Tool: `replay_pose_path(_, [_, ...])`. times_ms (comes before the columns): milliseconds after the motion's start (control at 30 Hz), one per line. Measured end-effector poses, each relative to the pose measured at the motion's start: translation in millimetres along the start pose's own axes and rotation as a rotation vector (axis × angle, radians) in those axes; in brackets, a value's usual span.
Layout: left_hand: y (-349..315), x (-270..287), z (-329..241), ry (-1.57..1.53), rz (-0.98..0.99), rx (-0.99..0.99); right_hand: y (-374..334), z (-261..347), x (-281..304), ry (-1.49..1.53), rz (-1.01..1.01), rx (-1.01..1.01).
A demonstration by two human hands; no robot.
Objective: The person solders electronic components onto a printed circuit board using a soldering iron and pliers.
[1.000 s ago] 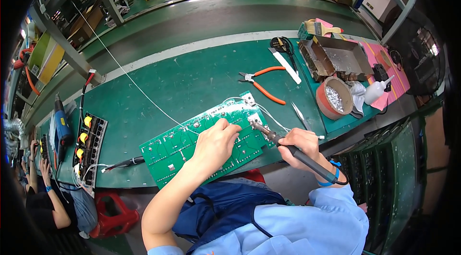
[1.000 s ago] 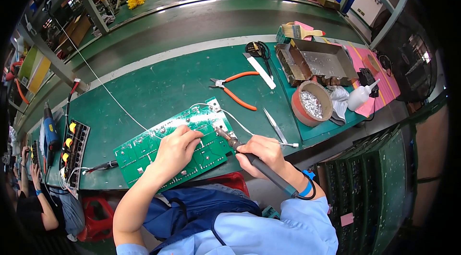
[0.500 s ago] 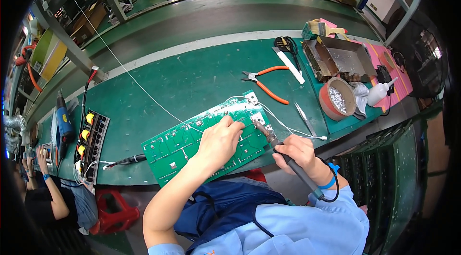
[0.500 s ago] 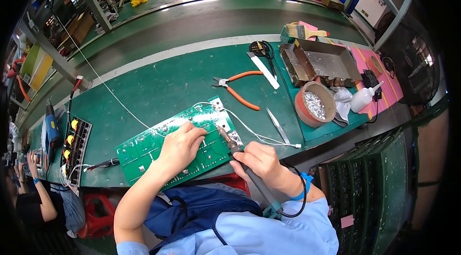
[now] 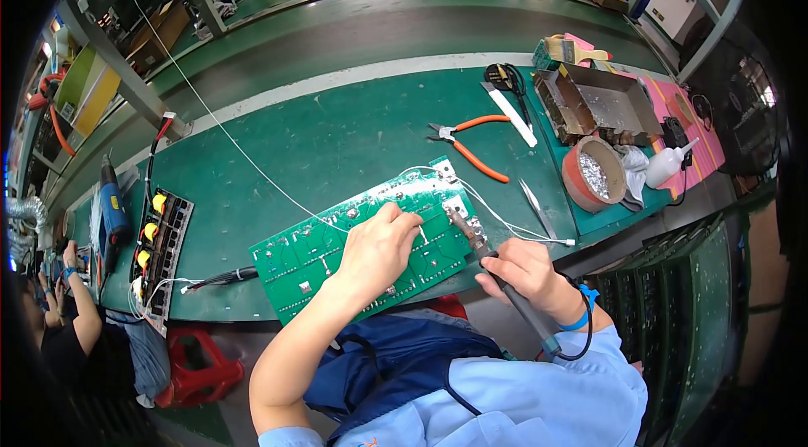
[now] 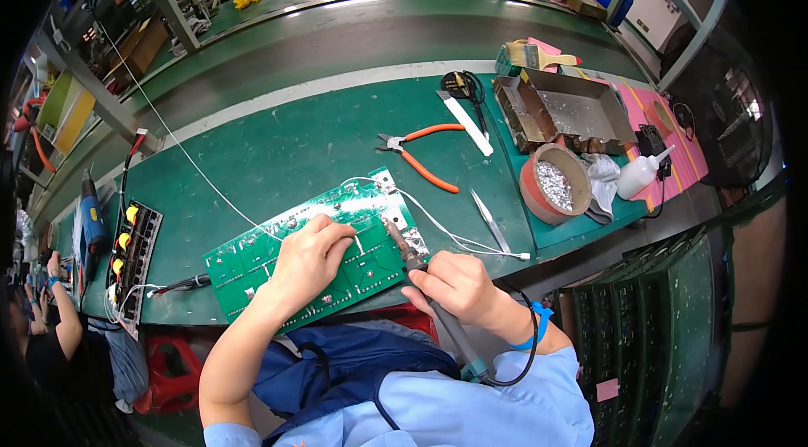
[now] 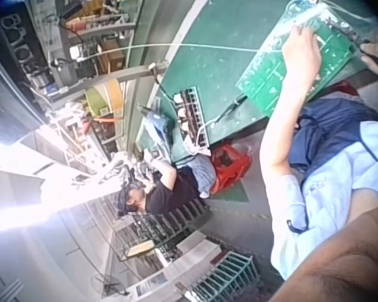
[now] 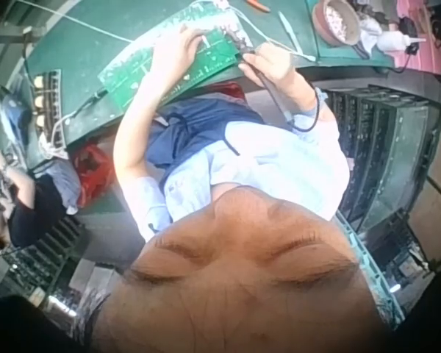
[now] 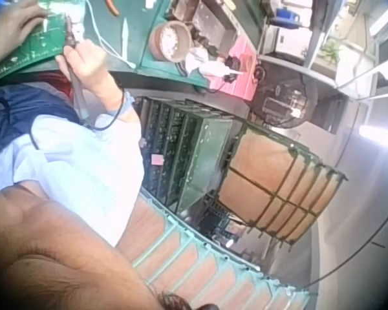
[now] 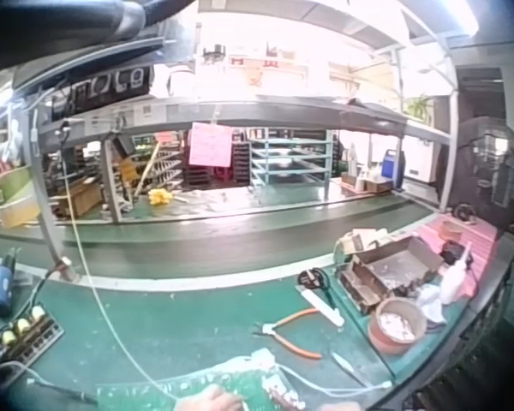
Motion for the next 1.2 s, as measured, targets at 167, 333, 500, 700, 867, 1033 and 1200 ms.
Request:
replay_pose_path(167, [-2, 3, -1, -0.016, 0.003, -0.020, 4, -34, 9, 0.160, -0.045, -0.174])
replay_pose_path(333, [-4, 4, 3, -0.011, 0.013, 0.010, -2, -71, 13, 0.317, -0.058, -0.435])
replay_pose_path(500, [-4, 6, 4, -0.030, 0.017, 0.031, -10, -80, 13, 0.373, -0.073, -0.482])
replay_pose_path(700, [-3, 5, 5, -0.082, 0.039, 0.075, -6, -75, 17, 0.363, -0.108, -0.451])
replay_pose_path(867, [-7, 6, 8, -0.080, 0.052, 0.082, -15, -69, 27, 0.313, -0.172, -0.517])
replay_pose_path(1033, [-6, 9, 4, -0.029, 0.023, 0.039, -21, -52, 20, 0.233, -0.160, -0.456])
replay_pose_path(1200, [-3, 4, 0, -0.018, 0.009, 0.006, -13, -34, 15, 0.144, -0.110, -0.277])
Point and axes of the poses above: each hand's wrist, its own y-axis towards the middle knuckle, its own x-axis out of the back of the hand, z = x × y, the point moved 10 cm from there along y, towards the middle knuckle, and after that the axes turned 5 degrees about -z, right-handed, at the moved point
